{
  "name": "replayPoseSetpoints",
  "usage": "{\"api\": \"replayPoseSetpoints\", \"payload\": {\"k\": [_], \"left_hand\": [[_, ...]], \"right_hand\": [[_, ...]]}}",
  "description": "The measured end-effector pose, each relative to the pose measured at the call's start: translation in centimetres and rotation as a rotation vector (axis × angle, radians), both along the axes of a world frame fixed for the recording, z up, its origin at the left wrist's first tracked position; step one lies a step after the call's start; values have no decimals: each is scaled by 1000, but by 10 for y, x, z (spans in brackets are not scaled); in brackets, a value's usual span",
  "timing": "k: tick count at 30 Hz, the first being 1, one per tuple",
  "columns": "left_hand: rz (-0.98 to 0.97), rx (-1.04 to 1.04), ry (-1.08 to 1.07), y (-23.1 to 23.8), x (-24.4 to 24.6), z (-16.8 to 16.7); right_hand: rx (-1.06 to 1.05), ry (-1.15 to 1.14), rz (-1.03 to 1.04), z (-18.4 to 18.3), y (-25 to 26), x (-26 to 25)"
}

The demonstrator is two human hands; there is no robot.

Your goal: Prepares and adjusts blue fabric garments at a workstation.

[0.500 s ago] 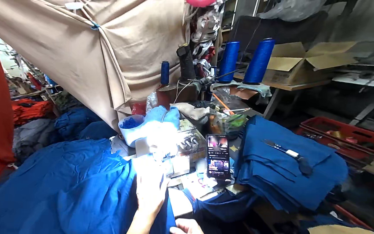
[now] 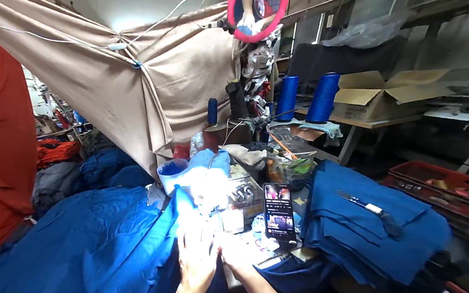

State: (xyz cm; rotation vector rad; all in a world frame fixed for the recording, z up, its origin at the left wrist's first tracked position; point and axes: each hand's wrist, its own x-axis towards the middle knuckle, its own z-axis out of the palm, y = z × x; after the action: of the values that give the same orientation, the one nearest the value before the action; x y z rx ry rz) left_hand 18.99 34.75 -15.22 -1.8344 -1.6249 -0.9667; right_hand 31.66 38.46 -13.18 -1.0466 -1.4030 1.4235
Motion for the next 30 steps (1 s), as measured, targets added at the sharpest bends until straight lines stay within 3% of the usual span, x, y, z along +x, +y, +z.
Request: {"api": "replayPoseSetpoints", "payload": {"k": [3,6,9,13,18,22,27,30], "left_hand": [[56,-109,27,4,0,2],[67,-181,25,10,-3,8],[-3,-213,20,7,-13,7],[-203,-95,-126,-25,-33,-18],[-271,-76,-364,-98,-44,-68],[-113,-21,-636,-149,-55,-109],[370,-45,-915,-192,-95,-135],[454,-92,-1075,-201,-126,-147]], "right_hand": [[-24,-68,-18,2,3,-5],[158,-175,67,-29,-3,2],[139,-249,114,-55,-43,20],[132,-207,34,-123,-92,40],[136,-237,72,-147,-104,74],[-26,-183,277,-138,-90,88],[24,-305,374,-139,-75,77],[55,-300,392,-142,-71,69]]}}
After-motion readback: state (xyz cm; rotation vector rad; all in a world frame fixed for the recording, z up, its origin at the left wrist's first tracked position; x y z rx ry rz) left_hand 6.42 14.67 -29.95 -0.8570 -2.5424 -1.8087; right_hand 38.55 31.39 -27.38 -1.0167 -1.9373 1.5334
